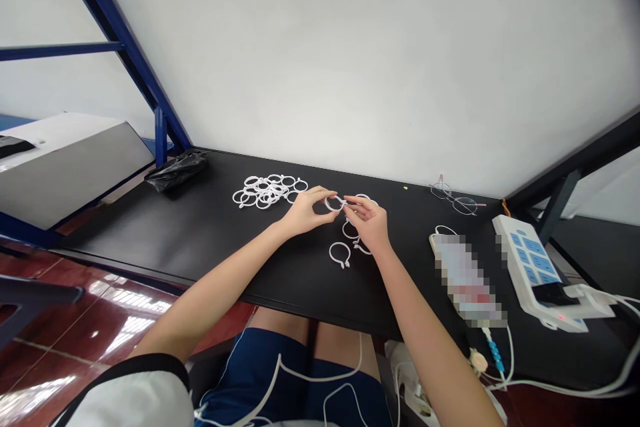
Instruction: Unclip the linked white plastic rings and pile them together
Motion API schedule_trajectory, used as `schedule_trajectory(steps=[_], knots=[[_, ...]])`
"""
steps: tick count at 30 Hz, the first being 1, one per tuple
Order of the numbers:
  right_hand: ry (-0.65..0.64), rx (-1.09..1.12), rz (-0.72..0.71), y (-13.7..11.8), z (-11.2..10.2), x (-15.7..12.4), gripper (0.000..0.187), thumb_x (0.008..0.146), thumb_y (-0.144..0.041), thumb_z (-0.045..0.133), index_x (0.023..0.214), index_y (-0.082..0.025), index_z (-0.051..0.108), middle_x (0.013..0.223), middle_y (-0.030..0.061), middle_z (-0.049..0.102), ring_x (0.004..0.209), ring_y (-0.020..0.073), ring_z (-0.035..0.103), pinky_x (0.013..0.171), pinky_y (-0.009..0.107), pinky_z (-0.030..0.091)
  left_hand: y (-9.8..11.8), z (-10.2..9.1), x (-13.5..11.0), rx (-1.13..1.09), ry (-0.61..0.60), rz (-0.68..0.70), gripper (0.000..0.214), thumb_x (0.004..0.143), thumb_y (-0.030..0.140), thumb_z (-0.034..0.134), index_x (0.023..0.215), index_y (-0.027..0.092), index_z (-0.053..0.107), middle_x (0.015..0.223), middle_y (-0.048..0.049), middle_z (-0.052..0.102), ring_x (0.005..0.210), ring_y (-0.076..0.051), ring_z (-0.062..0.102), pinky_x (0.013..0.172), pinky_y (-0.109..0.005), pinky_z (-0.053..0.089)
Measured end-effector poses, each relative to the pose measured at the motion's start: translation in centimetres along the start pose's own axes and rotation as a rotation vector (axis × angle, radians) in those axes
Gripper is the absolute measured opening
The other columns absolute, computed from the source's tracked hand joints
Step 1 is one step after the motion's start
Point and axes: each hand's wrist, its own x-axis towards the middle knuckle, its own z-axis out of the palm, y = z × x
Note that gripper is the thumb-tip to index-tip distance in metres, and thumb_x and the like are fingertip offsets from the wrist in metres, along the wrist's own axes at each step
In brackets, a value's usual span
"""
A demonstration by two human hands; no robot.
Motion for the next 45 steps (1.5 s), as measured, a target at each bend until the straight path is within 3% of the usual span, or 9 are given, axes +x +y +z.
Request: schedule_trajectory(steps=[8, 12, 16, 29, 45], knots=[[0.019, 0.108, 0.044, -0.7, 0.0, 0.0, 0.029, 0.067, -0.043, 0.081, 0.083, -0.020, 0.075, 0.084, 0.0063, 0.077, 0.082, 0.0259, 0.075, 0.075, 0.039, 0.063, -0.3, -0.1, 0.1, -0.187, -0.088, -0.084, 0.039, 0.084, 0.027, 0.065, 0.121, 0.014, 0.062, 0.107, -0.0115, 0.065, 0.088, -0.017, 0.065, 0.082, -0.034, 0.056], [0.024, 0.120, 0.041, -0.9, 0.0, 0.0, 0.029, 0.066, -0.044, 0.082, 0.080, -0.019, 0.074, 0.079, 0.0060, 0.076, 0.081, 0.0267, 0.075, 0.074, 0.039, 0.063, -0.2, 0.0, 0.0, -0.258, -0.117, -0.162, 0.043, 0.088, 0.035, 0.062, 0.126, 0.015, 0.058, 0.111, -0.0119, 0.064, 0.097, -0.019, 0.065, 0.085, -0.035, 0.057], [0.032, 0.136, 0.042, -0.9, 0.1, 0.0, 0.029, 0.066, -0.043, 0.082, 0.080, -0.019, 0.074, 0.079, 0.0057, 0.076, 0.080, 0.0251, 0.075, 0.073, 0.036, 0.063, -0.3, 0.1, 0.1, -0.275, -0.118, -0.249, 0.042, 0.087, 0.042, 0.063, 0.119, 0.014, 0.061, 0.106, -0.0107, 0.065, 0.096, -0.020, 0.065, 0.087, -0.036, 0.056], [-0.004, 0.078, 0.028, -1.2, -0.1, -0.2, 0.027, 0.071, -0.044, 0.079, 0.080, -0.019, 0.075, 0.074, 0.0041, 0.076, 0.073, 0.0245, 0.075, 0.075, 0.041, 0.064, -0.4, -1.0, 0.4, -0.274, -0.177, -0.235, 0.042, 0.088, 0.048, 0.061, 0.116, 0.016, 0.061, 0.100, -0.0068, 0.063, 0.089, -0.018, 0.063, 0.080, -0.032, 0.054], [0.040, 0.113, 0.021, -1.4, 0.1, -0.4, 0.026, 0.071, -0.044, 0.079, 0.078, -0.019, 0.074, 0.073, 0.0033, 0.075, 0.071, 0.0236, 0.075, 0.077, 0.041, 0.064, -0.6, 0.0, 0.1, -0.357, -0.143, -0.249, 0.039, 0.089, 0.045, 0.061, 0.116, 0.017, 0.061, 0.095, -0.0049, 0.058, 0.078, -0.014, 0.059, 0.070, -0.027, 0.050]])
